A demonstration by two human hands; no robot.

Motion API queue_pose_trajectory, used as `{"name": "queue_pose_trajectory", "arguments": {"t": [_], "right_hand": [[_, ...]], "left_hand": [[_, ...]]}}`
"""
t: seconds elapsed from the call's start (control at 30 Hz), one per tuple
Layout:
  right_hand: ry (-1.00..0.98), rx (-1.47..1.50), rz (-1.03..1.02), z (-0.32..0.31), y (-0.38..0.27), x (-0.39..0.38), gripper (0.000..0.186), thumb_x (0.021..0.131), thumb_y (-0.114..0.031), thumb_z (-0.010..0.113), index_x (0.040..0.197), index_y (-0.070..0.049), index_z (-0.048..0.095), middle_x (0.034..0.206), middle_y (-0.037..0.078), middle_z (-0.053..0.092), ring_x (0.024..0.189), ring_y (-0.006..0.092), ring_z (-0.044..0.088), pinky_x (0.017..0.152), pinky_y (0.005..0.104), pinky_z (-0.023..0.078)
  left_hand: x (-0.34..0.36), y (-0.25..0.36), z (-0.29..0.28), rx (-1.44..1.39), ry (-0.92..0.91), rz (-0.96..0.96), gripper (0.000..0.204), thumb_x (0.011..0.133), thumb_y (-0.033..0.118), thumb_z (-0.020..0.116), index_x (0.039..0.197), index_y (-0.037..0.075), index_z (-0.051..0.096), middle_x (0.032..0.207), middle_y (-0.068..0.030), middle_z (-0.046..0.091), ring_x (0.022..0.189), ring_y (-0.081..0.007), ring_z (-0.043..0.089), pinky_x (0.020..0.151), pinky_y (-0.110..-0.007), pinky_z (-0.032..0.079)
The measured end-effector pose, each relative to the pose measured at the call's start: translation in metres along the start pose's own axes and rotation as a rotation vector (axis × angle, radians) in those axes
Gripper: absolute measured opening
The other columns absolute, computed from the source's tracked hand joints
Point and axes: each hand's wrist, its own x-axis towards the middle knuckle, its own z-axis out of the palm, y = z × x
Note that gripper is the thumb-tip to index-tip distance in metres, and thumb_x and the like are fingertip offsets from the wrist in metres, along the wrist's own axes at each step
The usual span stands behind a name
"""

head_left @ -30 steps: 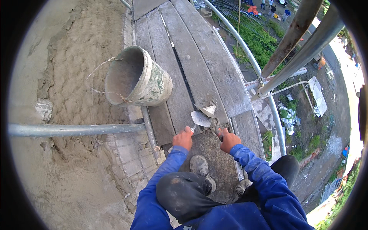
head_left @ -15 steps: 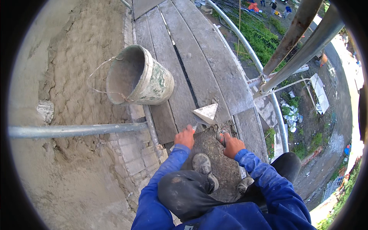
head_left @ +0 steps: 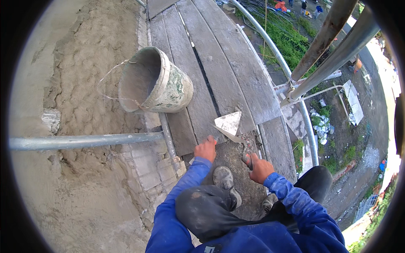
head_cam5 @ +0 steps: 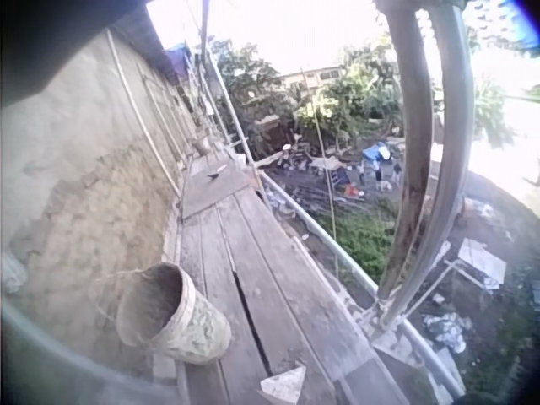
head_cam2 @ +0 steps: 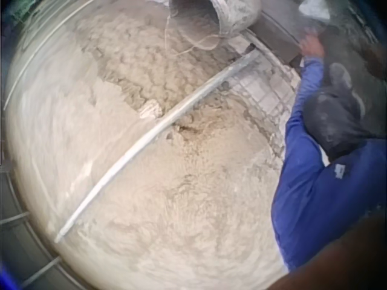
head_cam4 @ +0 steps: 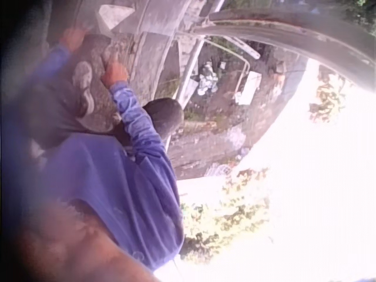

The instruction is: The person stands on scaffolding and applies cement to a wall using a trowel. They scoop cement from a bucket, spread it onto the wall surface, and smooth it with the trowel.

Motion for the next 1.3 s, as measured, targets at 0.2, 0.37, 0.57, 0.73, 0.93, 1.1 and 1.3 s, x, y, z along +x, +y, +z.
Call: {"name": "queue_pose_trajectory", "arguments": {"t": [0.2, 0.37, 0.57, 0.73, 0.93, 1.1, 1.3], "right_hand": [[0.118, -0.009, 0.096, -0.005, 0.028, 0.059, 0.043, 0.079, -0.016, 0.066, 0.117, -0.006, 0.046, 0.091, 0.026, 0.07, 0.089, 0.0474, 0.069, 0.079, 0.0585, 0.053], [0.081, 0.012, 0.139, 0.01, 0.036, 0.049, 0.048, 0.08, -0.02, 0.067, 0.121, -0.005, 0.046, 0.096, 0.026, 0.071, 0.093, 0.0457, 0.069, 0.081, 0.0561, 0.053], [0.18, 0.094, 0.167, -0.019, 0.064, 0.084, 0.047, 0.079, -0.019, 0.068, 0.119, -0.002, 0.048, 0.101, 0.031, 0.068, 0.097, 0.0476, 0.067, 0.085, 0.0549, 0.053], [0.183, 0.262, 0.128, -0.005, 0.032, 0.019, 0.057, 0.076, -0.021, 0.071, 0.123, 0.0, 0.046, 0.098, 0.035, 0.067, 0.094, 0.0513, 0.065, 0.085, 0.0555, 0.052], [0.099, 0.453, 0.146, 0.063, 0.009, -0.009, 0.062, 0.077, -0.026, 0.074, 0.125, 0.0, 0.044, 0.099, 0.036, 0.067, 0.095, 0.0521, 0.065, 0.086, 0.055, 0.052], [0.035, 0.535, 0.203, 0.094, -0.002, -0.009, 0.066, 0.076, -0.027, 0.076, 0.126, 0.002, 0.045, 0.104, 0.035, 0.066, 0.101, 0.0512, 0.064, 0.089, 0.0523, 0.051], [0.051, 0.592, 0.259, 0.096, 0.007, -0.028, 0.065, 0.077, -0.025, 0.077, 0.127, 0.002, 0.044, 0.107, 0.035, 0.065, 0.104, 0.0514, 0.063, 0.09, 0.0516, 0.051]], "left_hand": [[0.015, 0.019, -0.001, 0.034, 0.035, 0.027, 0.022, 0.094, 0.026, 0.063, 0.103, 0.011, 0.05, 0.088, -0.0124, 0.07, 0.075, -0.0333, 0.073, 0.065, -0.045, 0.058], [0.002, 0.006, 0.002, -0.033, 0.058, 0.01, 0.026, 0.086, 0.016, 0.067, 0.104, 0.009, 0.048, 0.087, -0.0176, 0.069, 0.076, -0.0395, 0.071, 0.066, -0.051, 0.056], [0.003, 0.002, -0.01, -0.173, -0.002, -0.044, 0.03, 0.086, 0.02, 0.067, 0.106, 0.007, 0.049, 0.091, -0.0192, 0.07, 0.082, -0.0425, 0.07, 0.075, -0.055, 0.054], [-0.002, 0.004, 0.014, -0.441, -0.046, -0.284, 0.043, 0.081, 0.024, 0.069, 0.112, 0.002, 0.049, 0.103, -0.0274, 0.068, 0.096, -0.0475, 0.066, 0.086, -0.056, 0.05], [0.012, 0.025, 0.057, -0.727, -0.108, -0.359, 0.054, 0.079, 0.029, 0.07, 0.119, 0.0, 0.048, 0.113, -0.0308, 0.064, 0.106, -0.0477, 0.063, 0.092, -0.052, 0.049], [0.019, 0.017, 0.106, -0.812, -0.157, -0.353, 0.053, 0.078, 0.025, 0.069, 0.117, -0.005, 0.051, 0.113, -0.032, 0.064, 0.107, -0.0483, 0.062, 0.094, -0.05, 0.049], [0.019, 0.057, 0.096, -1.056, -0.33, -0.507, 0.056, 0.076, 0.023, 0.071, 0.118, -0.008, 0.053, 0.116, -0.0349, 0.062, 0.111, -0.047, 0.062, 0.099, -0.048, 0.048]]}}
